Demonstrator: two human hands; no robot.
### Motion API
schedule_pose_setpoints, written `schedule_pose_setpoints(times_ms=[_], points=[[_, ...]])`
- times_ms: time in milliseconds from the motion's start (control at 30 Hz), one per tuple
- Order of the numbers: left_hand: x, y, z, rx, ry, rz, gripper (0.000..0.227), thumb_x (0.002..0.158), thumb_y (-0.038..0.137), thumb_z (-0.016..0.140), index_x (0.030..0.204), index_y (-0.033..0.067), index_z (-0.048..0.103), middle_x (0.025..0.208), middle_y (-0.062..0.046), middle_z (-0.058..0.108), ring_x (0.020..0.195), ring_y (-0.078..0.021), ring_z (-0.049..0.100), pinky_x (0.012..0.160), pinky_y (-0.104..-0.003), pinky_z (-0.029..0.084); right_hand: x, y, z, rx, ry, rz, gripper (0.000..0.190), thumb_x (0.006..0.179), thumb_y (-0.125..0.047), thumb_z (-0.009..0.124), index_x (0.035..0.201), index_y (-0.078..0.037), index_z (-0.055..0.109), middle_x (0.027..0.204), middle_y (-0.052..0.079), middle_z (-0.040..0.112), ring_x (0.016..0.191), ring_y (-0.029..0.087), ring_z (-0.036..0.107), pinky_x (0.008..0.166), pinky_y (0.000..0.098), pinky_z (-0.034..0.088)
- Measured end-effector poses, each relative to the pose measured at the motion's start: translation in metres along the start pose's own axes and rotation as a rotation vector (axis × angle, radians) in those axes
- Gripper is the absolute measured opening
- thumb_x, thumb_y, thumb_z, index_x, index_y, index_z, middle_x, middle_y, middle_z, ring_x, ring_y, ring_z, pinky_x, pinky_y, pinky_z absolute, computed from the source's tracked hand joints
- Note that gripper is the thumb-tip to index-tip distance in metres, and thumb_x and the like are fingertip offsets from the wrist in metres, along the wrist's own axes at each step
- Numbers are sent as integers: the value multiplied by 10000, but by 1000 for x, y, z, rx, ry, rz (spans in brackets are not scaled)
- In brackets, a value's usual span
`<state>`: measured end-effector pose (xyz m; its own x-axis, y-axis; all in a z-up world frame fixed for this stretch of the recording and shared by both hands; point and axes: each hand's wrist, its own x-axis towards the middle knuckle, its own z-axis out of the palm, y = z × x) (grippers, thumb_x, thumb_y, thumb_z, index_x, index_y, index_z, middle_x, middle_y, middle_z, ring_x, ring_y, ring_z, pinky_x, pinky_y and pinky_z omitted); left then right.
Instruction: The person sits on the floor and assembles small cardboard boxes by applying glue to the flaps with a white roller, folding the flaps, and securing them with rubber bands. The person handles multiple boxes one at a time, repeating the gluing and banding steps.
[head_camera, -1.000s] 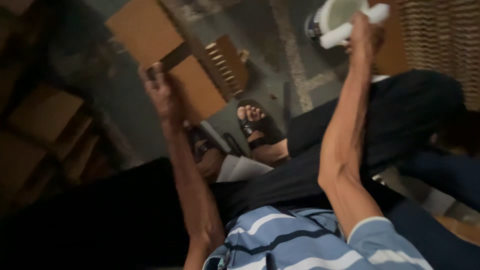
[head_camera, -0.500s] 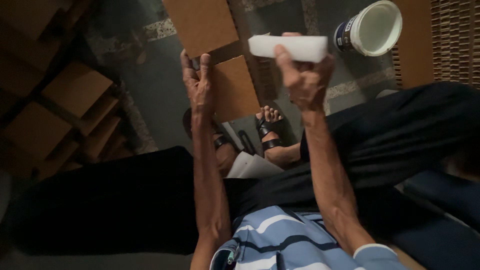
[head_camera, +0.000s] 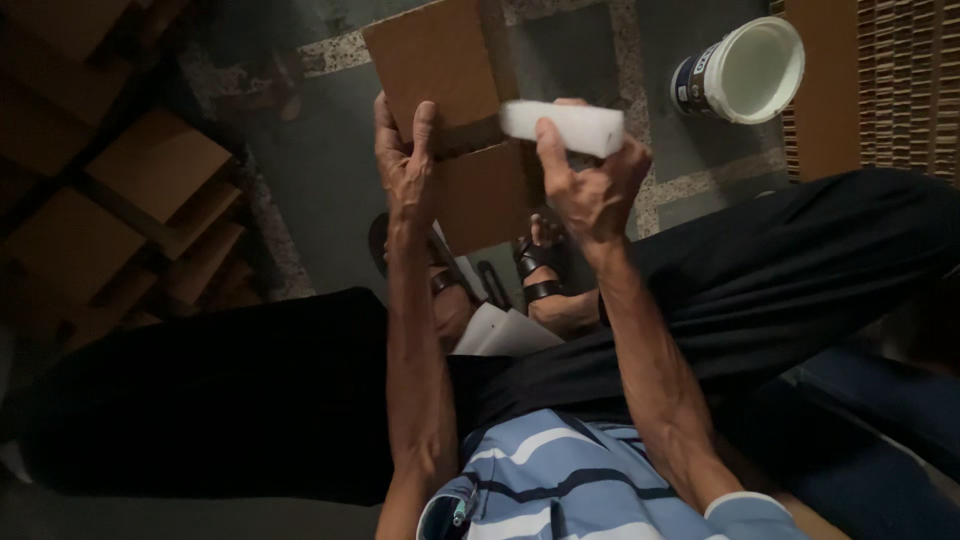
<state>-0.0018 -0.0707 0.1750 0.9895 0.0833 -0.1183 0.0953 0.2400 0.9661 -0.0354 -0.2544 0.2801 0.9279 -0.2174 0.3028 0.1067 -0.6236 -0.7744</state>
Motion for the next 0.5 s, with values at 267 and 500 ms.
schedule_pose_setpoints(times_ms=[267, 500], points=[[-8, 9, 2, -51, -26, -136, 423, 1074, 327, 623, 1396, 65, 541, 1154, -109, 713, 993, -188, 691, 804, -355, 611, 51, 68, 27, -97, 45, -121, 366, 1041, -407, 740, 1071, -41, 738, 891, 129, 795, 730, 202, 806, 604, 296, 622], [-10, 10, 3, -56, -47, -70, 426, 1084, 367, 617, 1388, 80, 539, 1201, -94, 712, 1069, -187, 711, 884, -369, 642, 55, 92, 33, -987, 169, -691, 248, 1077, -381, 745, 1290, -259, 712, 1252, 174, 521, 1140, 321, 504, 840, 418, 534]])
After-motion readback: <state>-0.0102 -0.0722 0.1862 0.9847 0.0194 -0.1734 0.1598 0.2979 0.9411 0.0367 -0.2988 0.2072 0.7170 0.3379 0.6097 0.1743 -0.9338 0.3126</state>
